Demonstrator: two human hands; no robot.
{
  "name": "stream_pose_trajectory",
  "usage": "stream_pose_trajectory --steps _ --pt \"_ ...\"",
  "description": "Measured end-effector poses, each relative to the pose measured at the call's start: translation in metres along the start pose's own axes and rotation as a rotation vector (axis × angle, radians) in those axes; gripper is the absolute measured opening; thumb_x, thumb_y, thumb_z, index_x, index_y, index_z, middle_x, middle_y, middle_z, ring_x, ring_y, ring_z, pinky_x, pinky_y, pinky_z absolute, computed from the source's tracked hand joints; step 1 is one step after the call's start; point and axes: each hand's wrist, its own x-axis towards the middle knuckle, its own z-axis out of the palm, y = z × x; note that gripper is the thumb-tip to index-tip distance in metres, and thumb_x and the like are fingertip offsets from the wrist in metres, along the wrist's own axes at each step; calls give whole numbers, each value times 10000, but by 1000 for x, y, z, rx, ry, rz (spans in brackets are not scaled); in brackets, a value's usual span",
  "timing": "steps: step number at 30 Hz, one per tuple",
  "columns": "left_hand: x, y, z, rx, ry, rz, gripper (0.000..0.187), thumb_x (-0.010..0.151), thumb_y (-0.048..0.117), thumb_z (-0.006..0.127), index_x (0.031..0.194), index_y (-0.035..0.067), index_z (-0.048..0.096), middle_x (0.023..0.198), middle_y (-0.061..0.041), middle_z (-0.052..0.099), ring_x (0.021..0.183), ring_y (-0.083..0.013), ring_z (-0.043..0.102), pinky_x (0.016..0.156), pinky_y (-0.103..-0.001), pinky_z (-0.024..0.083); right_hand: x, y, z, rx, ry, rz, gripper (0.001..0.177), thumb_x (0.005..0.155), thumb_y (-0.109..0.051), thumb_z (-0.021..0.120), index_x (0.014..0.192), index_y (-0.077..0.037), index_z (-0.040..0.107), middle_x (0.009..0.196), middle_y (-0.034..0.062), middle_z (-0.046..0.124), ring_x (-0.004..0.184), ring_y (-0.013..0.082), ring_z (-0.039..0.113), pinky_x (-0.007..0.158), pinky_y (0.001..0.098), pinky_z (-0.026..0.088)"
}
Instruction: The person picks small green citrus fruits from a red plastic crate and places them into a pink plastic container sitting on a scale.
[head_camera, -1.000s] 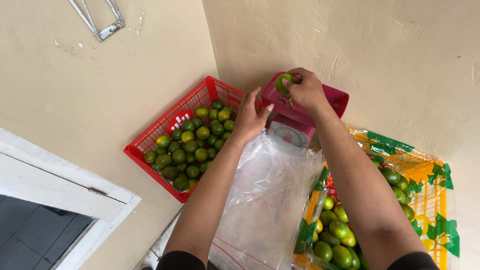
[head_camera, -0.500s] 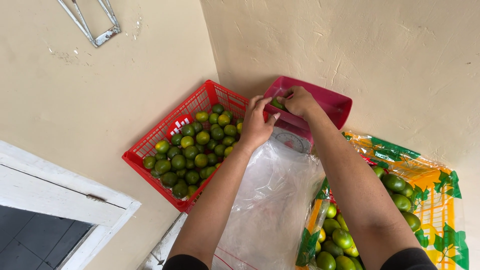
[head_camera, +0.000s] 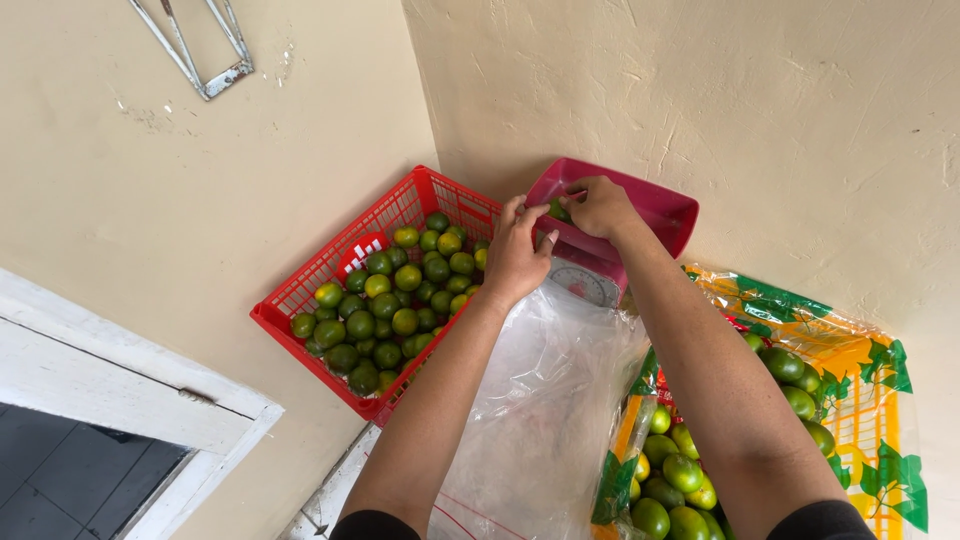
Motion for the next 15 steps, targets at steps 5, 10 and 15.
stream_pose_trajectory --steps 5,10,15 --pt "-6 -8 -8 -41 28 -2 422 1000 239 673 1392 93 621 1522 -203 414 1392 -493 497 1053 -594 533 -21 -20 -7 -50 89 -100 364 967 -250 638 1295 -110 708 1255 191 707 1231 408 633 989 543 536" --pt "-39 -39 -56 -48 140 8 373 1000 223 677 1347 87 664 1441 -209 493 1356 -502 528 1083 -583 507 -53 -53 3 -166 444 -380 200 893 -161 711 1078 -111 770 1077 163 687 1083 423 659 847 496 589" --pt "-96 -82 -128 104 161 -264 300 1089 236 547 1344 117 649 1328 -124 574 1273 -361 621 993 -501 566 -68 -103 59 15 449 -822 114 858 -52 761 966 -17 765 913 227 640 905 481 667 782 522 573"
